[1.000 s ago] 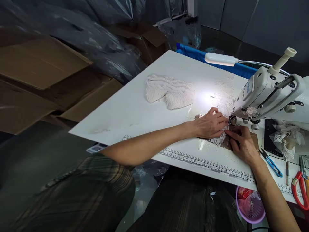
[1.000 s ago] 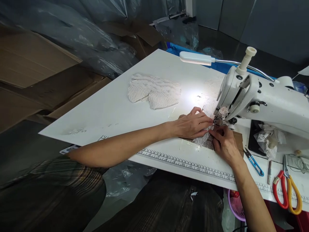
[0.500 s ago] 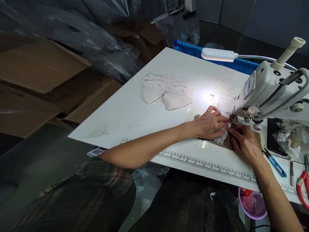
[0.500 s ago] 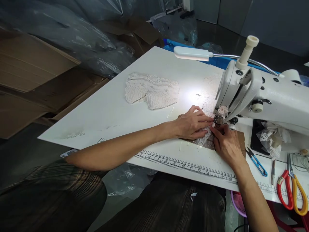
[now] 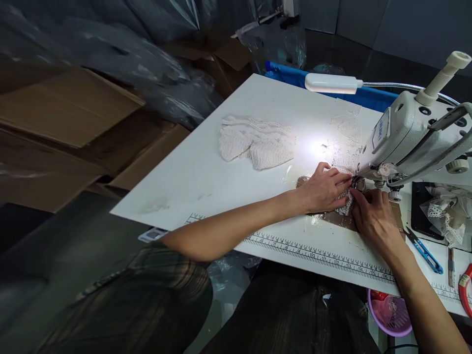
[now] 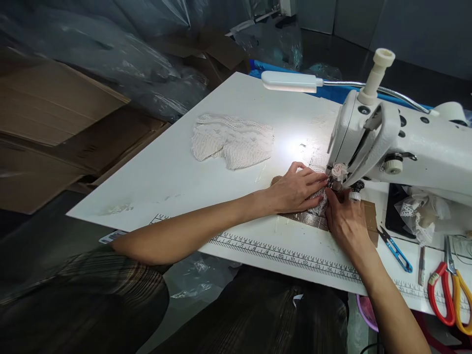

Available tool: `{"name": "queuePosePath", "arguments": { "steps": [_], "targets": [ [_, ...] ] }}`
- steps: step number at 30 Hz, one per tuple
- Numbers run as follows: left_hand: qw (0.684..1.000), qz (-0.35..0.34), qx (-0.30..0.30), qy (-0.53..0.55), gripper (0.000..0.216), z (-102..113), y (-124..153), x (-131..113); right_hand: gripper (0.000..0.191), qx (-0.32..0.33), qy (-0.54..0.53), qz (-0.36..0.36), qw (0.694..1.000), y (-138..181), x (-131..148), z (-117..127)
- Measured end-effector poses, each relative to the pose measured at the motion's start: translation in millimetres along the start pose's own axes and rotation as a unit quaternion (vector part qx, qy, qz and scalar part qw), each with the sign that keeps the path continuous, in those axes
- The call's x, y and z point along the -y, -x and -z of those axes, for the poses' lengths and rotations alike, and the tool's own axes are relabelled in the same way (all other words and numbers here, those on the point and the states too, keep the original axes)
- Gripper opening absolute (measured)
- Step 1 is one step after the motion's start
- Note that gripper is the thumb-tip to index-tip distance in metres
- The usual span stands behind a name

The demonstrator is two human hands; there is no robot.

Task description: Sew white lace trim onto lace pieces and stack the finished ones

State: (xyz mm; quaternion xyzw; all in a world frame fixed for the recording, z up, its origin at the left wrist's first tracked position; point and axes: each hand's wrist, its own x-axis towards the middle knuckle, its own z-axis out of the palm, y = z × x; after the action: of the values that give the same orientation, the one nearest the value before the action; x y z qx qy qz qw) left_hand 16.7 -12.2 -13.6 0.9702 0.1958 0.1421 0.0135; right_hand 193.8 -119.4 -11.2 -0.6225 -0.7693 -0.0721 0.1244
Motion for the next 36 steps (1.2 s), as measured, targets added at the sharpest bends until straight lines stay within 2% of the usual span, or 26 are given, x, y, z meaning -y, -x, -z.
{"name": "queuePosePath", "arguments": {
  "steps": [6,11,15,18,21,26,28,31,36],
  "targets": [
    [0.999,0.002,-0.028,0.021,0.037,-4,-1,0,0.041,-0.021,0.028,-0.002,0.999,7,-1,-5],
    [0.995,0.017,-0.092,0.037,0.032,-4,-18,20,0.042,-0.013,-0.012,-0.006,1.000,9,-3,-9],
    [1.000,-0.012,-0.011,0.024,0.029,0,-34,43,0.041,-0.022,-0.047,-0.007,0.999,9,-8,-9],
    [1.000,-0.003,-0.019,0.019,0.033,4,-34,50,0.043,-0.022,-0.105,-0.001,0.994,11,-20,-4],
    [0.998,-0.009,-0.053,0.026,0.035,8,-24,44,0.045,0.014,-0.167,-0.010,0.986,13,-34,5],
    [0.980,-0.132,-0.025,0.145,0.020,11,-6,27,0.039,0.016,-0.199,-0.025,0.980,12,-43,11],
    [0.969,-0.160,-0.021,0.185,0.018,10,-1,22,0.038,0.010,-0.203,-0.031,0.979,11,-42,12],
    [0.968,-0.136,-0.023,0.211,0.013,7,2,18,0.036,0.011,-0.218,-0.026,0.976,8,-38,15],
    [0.963,-0.082,-0.025,0.257,0.015,8,4,15,0.027,0.016,-0.250,0.027,0.968,0,-28,21]
  ]
}}
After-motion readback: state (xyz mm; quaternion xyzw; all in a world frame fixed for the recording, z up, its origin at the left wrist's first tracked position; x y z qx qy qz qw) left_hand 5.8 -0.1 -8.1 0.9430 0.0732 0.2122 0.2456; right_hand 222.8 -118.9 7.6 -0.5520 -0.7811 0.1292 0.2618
